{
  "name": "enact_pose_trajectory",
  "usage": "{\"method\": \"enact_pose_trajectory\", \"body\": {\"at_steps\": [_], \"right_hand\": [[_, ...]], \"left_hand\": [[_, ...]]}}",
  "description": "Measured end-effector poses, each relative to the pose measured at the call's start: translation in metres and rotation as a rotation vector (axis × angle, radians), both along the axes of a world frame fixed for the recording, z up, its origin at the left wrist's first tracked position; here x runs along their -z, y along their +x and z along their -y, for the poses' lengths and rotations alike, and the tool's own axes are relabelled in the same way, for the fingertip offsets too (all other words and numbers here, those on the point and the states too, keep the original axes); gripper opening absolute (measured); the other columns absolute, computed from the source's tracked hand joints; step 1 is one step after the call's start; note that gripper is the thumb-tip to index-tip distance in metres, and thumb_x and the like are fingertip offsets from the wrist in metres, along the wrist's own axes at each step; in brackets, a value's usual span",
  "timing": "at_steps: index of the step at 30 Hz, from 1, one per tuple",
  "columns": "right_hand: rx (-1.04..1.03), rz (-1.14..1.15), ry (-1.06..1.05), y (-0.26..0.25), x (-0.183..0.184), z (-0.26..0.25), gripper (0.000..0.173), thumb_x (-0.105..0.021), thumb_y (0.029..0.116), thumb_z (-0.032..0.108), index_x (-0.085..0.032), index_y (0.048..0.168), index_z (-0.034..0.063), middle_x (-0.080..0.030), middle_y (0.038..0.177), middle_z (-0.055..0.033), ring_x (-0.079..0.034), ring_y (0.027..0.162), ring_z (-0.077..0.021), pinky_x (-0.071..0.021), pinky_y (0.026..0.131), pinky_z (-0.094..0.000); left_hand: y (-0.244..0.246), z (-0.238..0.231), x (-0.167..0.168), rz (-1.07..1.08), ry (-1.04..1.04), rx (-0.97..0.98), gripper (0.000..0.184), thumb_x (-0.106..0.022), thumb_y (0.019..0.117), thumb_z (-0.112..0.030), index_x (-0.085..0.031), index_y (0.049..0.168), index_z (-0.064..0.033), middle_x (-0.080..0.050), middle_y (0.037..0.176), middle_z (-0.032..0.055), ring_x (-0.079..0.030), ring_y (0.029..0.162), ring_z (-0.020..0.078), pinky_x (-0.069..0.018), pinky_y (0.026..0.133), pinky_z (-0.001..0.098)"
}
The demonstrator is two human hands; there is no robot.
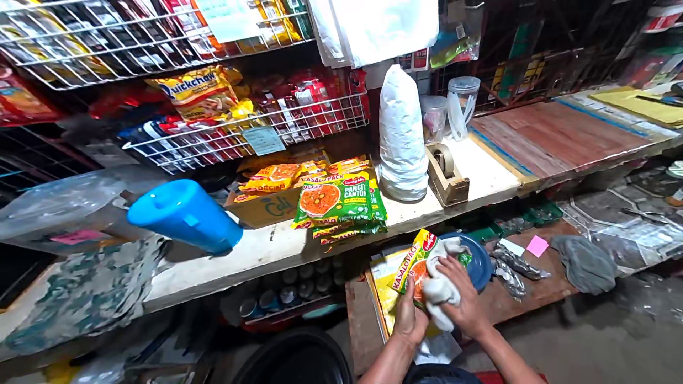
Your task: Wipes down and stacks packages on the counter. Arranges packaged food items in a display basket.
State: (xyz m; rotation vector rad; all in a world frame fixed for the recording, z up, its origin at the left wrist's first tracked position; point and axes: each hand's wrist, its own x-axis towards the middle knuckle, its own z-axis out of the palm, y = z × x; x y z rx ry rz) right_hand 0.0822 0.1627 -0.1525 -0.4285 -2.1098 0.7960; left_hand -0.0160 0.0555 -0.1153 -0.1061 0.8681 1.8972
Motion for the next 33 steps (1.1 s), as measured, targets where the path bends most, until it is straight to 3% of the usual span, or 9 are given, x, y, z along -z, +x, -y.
{"method": "enact_pose_trajectory", "body": {"at_steps": [2, 5, 9, 11, 13, 15, 17, 22, 33], "right_hand": [[0.134, -0.063, -0.15, 0.01, 0.004, -0.014, 0.054, -0.065, 0.0858, 0.034, -0.067, 0.122, -0.0073, -0.068, 0.126, -0.0223, -0.063, 0.123, -0.0287, -0.0483, 0.108, -0.0433], [0.351, -0.039, -0.549, 0.025, 0.0, -0.044, 0.039, -0.063, 0.09, 0.011, -0.063, 0.121, -0.0123, -0.071, 0.106, -0.0228, -0.07, 0.097, -0.0248, -0.0562, 0.09, -0.0452], [0.101, -0.198, -1.246, 0.038, -0.019, -0.06, 0.042, -0.028, 0.1105, 0.033, -0.049, 0.132, 0.0038, -0.068, 0.101, -0.002, -0.069, 0.087, -0.0076, -0.0613, 0.077, -0.0289], [-0.093, 0.011, -1.226, 0.042, -0.025, -0.049, 0.048, -0.037, 0.1048, 0.034, -0.043, 0.138, 0.0001, -0.066, 0.104, -0.0042, -0.067, 0.089, -0.0083, -0.0581, 0.079, -0.0293], [-0.177, 0.169, -1.133, 0.034, -0.026, -0.042, 0.08, -0.073, 0.0789, 0.032, -0.041, 0.144, -0.0027, -0.067, 0.113, -0.008, -0.068, 0.096, -0.0103, -0.0586, 0.087, -0.0308], [-0.12, 0.127, -1.153, 0.026, -0.018, -0.038, 0.085, -0.08, 0.0698, 0.024, -0.044, 0.142, -0.0019, -0.069, 0.111, -0.01, -0.07, 0.093, -0.0128, -0.0605, 0.084, -0.0323], [-0.032, -0.014, -1.222, 0.022, -0.008, -0.032, 0.072, -0.074, 0.0751, 0.015, -0.044, 0.138, -0.002, -0.069, 0.105, -0.0094, -0.071, 0.086, -0.0123, -0.0617, 0.077, -0.0311], [0.101, -0.242, -1.306, 0.018, 0.011, -0.016, 0.051, -0.064, 0.0874, 0.007, -0.045, 0.134, -0.0015, -0.069, 0.098, -0.0076, -0.07, 0.079, -0.0106, -0.0615, 0.071, -0.0292], [0.181, -0.236, -1.154, 0.026, 0.031, 0.002, 0.065, -0.073, 0.0776, 0.017, -0.047, 0.134, -0.0045, -0.07, 0.102, -0.0064, -0.071, 0.085, -0.008, -0.0616, 0.077, -0.0272]], "left_hand": [[-0.003, 0.002, 0.009, 0.024, 0.046, -0.007, 0.042, -0.029, 0.1128, -0.032, -0.049, 0.137, -0.0039, -0.069, 0.119, 0.0143, -0.069, 0.108, 0.024, -0.0576, 0.095, 0.0417], [-0.007, 0.015, 0.02, -0.01, 0.058, 0.055, 0.041, -0.029, 0.1125, -0.03, -0.047, 0.139, -0.0041, -0.069, 0.12, 0.0157, -0.069, 0.11, 0.0263, -0.0578, 0.095, 0.044], [-0.014, 0.03, 0.013, -0.108, -0.019, 0.218, 0.035, -0.033, 0.1121, -0.023, -0.045, 0.138, -0.0028, -0.071, 0.117, 0.014, -0.071, 0.108, 0.0243, -0.0583, 0.095, 0.0426], [-0.013, 0.027, 0.004, -0.155, -0.098, 0.296, 0.032, -0.037, 0.1117, -0.021, -0.046, 0.137, -0.0024, -0.072, 0.113, 0.0129, -0.072, 0.103, 0.0225, -0.0593, 0.093, 0.0405], [-0.013, 0.022, -0.002, -0.189, -0.168, 0.314, 0.033, -0.042, 0.1104, -0.019, -0.044, 0.138, -0.0018, -0.071, 0.112, 0.0135, -0.072, 0.101, 0.0221, -0.0596, 0.091, 0.0402], [-0.012, 0.019, -0.004, -0.215, -0.193, 0.248, 0.036, -0.047, 0.1082, -0.014, -0.04, 0.141, -0.0018, -0.069, 0.114, 0.0143, -0.071, 0.1, 0.0211, -0.0597, 0.09, 0.0394], [-0.012, 0.018, -0.001, -0.295, -0.204, 0.15, 0.042, -0.048, 0.1069, -0.011, -0.036, 0.146, -0.0007, -0.065, 0.119, 0.0138, -0.069, 0.101, 0.0177, -0.0583, 0.09, 0.0355], [-0.013, 0.014, 0.009, -0.485, -0.324, -0.097, 0.017, -0.055, 0.1023, -0.004, -0.062, 0.117, 0.0038, -0.068, 0.1, 0.0084, -0.067, 0.083, 0.0105, -0.0569, 0.073, 0.0262], [-0.042, 0.024, 0.009, -1.415, -0.487, 0.004, 0.018, -0.058, 0.0999, -0.012, -0.063, 0.104, 0.0042, -0.064, 0.089, 0.0112, -0.062, 0.078, 0.0159, -0.0537, 0.076, 0.0324]]}}
